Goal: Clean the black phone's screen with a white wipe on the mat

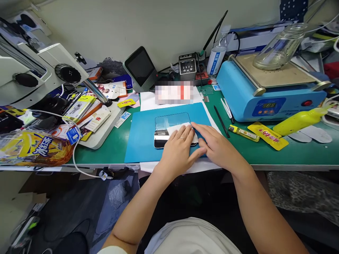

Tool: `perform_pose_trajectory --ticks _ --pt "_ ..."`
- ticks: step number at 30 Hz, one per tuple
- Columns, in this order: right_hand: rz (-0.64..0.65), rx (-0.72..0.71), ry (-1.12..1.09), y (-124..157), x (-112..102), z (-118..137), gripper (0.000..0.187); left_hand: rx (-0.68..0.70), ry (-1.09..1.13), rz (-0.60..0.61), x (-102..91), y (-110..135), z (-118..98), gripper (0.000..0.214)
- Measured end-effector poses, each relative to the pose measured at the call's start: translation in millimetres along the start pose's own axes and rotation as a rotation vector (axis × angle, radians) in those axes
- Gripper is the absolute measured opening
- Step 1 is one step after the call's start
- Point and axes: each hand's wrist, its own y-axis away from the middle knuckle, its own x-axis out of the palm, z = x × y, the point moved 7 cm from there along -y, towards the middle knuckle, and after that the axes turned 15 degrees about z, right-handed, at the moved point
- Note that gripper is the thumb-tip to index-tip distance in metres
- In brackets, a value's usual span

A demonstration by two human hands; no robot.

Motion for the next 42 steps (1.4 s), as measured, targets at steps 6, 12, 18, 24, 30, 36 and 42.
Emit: perform_pose_trajectory --ticks 6,12,18,24,30,36,42 --pt "-0.010 0.004 0.011 1 -1 0 0.052 0.061 0.010 0.009 8.9 33 -15 0.076" --pt "-0.009 -0.006 0.002 0 -2 0 0.052 -0.012 0.017 0.033 3.7 21 1 0.076" --pt "-0.010 0.001 -0.012 -1 -2 0 0.051 0.020 0.022 0.029 0.5 15 -2 0.083" --pt "-0.010 -0.010 0.009 1 0 1 0.051 0.084 0.024 0.066 5.9 35 -9 0.078" --pt "-0.052 0.016 -0.054 0 -2 -7 0.050 0.090 0.010 0.003 -1.6 -1 -9 0.089" --pt "-0.051 0.022 -0.038 0 -3 -4 0.050 0.065 0.026 0.025 6.5 35 -13 0.095" --pt "-0.049 0.037 -0.033 -1 -2 -4 0.051 0.028 -0.022 0.006 3.3 19 -8 0.093"
